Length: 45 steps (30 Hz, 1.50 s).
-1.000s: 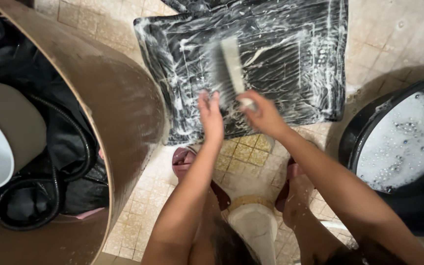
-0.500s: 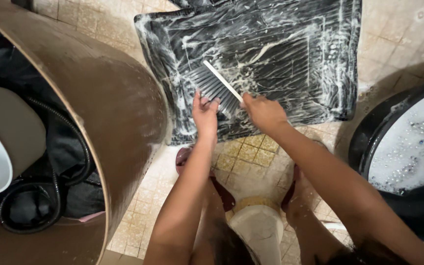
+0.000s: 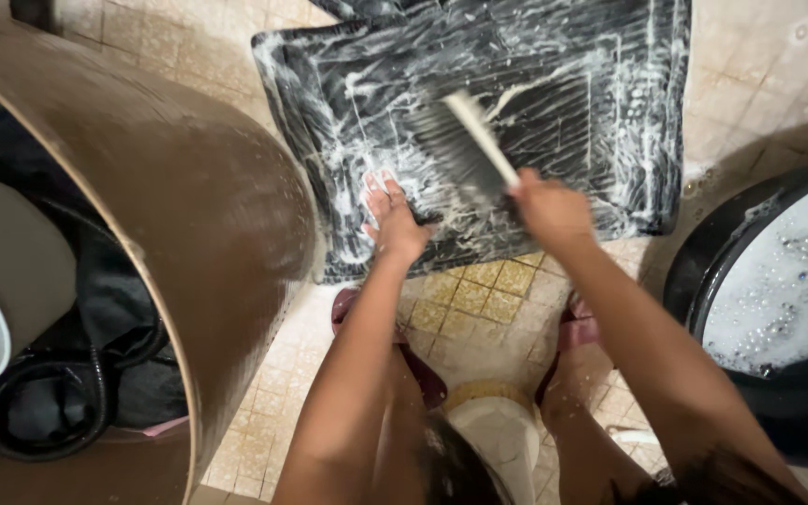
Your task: The person scrubs several dark mats and pieces of fabric with a brush and soapy water on a bathroom floor, then hand-washes and wrings out a black garment.
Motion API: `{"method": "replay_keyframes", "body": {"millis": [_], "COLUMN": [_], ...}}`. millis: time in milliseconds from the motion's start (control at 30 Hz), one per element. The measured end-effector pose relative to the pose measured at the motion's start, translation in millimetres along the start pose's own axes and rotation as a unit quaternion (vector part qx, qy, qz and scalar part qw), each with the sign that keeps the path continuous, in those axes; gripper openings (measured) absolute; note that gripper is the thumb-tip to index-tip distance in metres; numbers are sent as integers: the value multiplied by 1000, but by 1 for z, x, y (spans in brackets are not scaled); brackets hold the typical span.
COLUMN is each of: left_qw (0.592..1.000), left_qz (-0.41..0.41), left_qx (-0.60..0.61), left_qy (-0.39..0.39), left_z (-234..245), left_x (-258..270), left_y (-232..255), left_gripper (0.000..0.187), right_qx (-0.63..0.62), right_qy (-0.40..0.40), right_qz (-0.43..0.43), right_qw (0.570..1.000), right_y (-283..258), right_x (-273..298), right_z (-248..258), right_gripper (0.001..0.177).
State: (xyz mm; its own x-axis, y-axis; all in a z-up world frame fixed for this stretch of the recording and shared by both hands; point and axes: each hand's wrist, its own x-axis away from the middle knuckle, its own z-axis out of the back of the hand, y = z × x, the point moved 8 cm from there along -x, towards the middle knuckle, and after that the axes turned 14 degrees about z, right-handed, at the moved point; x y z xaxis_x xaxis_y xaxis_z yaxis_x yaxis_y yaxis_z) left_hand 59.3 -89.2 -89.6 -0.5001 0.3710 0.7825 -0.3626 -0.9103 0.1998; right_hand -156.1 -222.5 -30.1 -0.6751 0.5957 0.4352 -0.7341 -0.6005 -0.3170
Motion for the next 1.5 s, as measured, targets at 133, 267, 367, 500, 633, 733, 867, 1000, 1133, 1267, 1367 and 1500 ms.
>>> {"method": "replay_keyframes", "body": {"millis": [133, 267, 367, 500, 633, 733, 867, 1000, 1133, 1267, 1367, 1500], "left_qw": [999, 1000, 999, 999, 996, 998, 999, 993, 991, 997, 997, 998], "left_qz": [-29, -21, -21, -39, -73, -68, -43, -108, -129, -75, -58, -42], "left_qx": [20, 4, -2, 11, 40, 6, -9, -37, -36, 29, 47, 37], "left_qy": [0, -22, -28, -24, -37, -11, -13, 27, 16, -10, -29, -33], "left_z": [5, 9, 2, 12, 14, 12, 2, -32, -47, -5, 17, 21], "left_x": [4, 1, 4, 2, 3, 3, 1, -33, -52, -18, 3, 7], "left_y": [-2, -5, -5, -5, -9, -5, -7, -36, -49, -24, -7, -4], "left_gripper": [141, 148, 152, 154, 154, 151, 152, 140, 134, 141, 148, 151], "right_qx": [51, 53, 40, 2, -23, -28, -103, -112, -25, -44, -35, 29], "right_qy": [23, 38, 61, 84, 124, 126, 156, 10, -16, -124, -26, 27], "right_qz": [-28, -102, -90, -150, -239, -270, -168, 9, 99, -7, -105, -125], "right_qw": [998, 993, 993, 985, 963, 954, 968, 994, 995, 991, 994, 991], "right_y": [44, 82, 94, 95, 108, 110, 53, -66, -118, -54, 17, 89], "right_x": [22, 37, 41, 53, 89, 107, 79, 0, -53, -65, -32, 22], "right_z": [2, 5, 10, 8, 11, 13, 10, 1, 19, 24, 42, 54], "right_gripper": [37, 41, 36, 36, 39, 45, 44, 35, 35, 40, 44, 44]}}
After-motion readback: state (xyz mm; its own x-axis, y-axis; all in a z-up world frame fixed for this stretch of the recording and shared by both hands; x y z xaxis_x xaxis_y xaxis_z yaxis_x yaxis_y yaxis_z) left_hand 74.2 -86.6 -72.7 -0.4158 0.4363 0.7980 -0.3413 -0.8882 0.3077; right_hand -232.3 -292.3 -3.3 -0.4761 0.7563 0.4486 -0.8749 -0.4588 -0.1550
